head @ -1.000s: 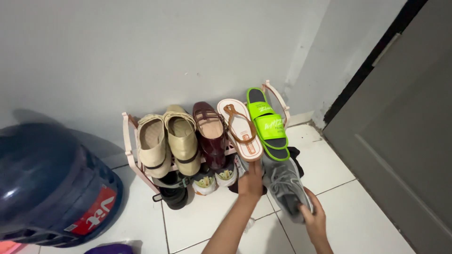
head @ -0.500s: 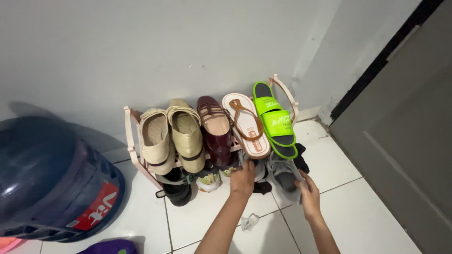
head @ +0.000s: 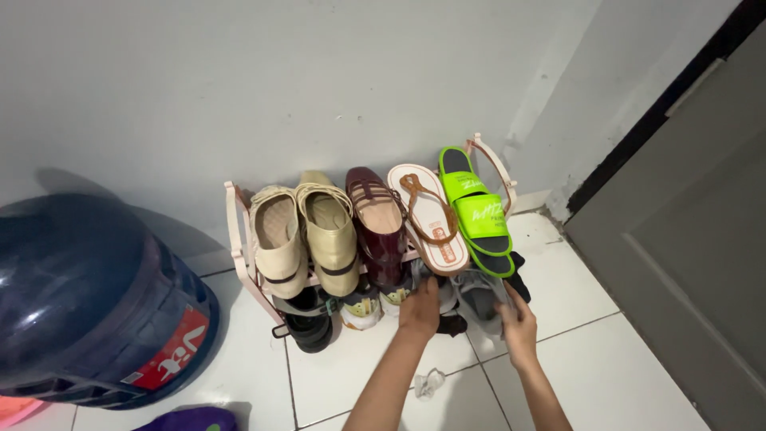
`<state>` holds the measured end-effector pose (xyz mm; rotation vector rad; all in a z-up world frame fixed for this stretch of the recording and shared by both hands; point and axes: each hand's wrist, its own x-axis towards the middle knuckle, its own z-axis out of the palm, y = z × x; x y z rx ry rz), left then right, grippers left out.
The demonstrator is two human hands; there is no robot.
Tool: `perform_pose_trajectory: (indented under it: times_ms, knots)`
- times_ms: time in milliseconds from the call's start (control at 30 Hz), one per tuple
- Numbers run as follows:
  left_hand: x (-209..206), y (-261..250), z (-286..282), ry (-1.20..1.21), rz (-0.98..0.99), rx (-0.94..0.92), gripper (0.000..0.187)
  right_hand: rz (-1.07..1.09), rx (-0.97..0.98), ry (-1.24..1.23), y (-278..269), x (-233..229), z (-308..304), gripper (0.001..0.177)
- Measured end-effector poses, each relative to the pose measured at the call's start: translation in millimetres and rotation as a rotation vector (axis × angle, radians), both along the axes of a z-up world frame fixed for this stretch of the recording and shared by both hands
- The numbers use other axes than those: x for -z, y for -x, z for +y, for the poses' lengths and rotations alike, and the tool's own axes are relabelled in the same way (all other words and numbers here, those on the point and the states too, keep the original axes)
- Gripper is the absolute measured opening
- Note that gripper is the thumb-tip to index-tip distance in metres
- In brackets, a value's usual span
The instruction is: Clean different types of shoes and organize them on a shoe rack.
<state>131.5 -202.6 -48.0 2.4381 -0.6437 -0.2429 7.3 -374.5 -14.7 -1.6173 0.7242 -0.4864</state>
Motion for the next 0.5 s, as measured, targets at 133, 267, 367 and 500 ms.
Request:
perform_pose_trajectory:
  times_ms: [133,267,367,500]
  knots:
    - [21.2,-5.2,-9.2,0.099,0.137,-0.077,0.024,-0.108,-0.044,0.171,-4.1,4.8,8.7,0.058]
    - [12.9,-3.1,-4.4,0.035,-0.031,-0.009,0.028,-0.048,-0.057,0.651,-9.1,-19.9,24.8,0.066]
    - [9.4,-2.0,-1.5,0.057,-0.041,0.004,0.031,-0.055,-0.004,0.431,-31.5,7.7,1.9,0.056]
    - [25.9,-8.3,-13.6,-0.009,-0.026,0.023,0.031,0.092,0.037,0.550,-70.4,10.4,-2.9,0.045]
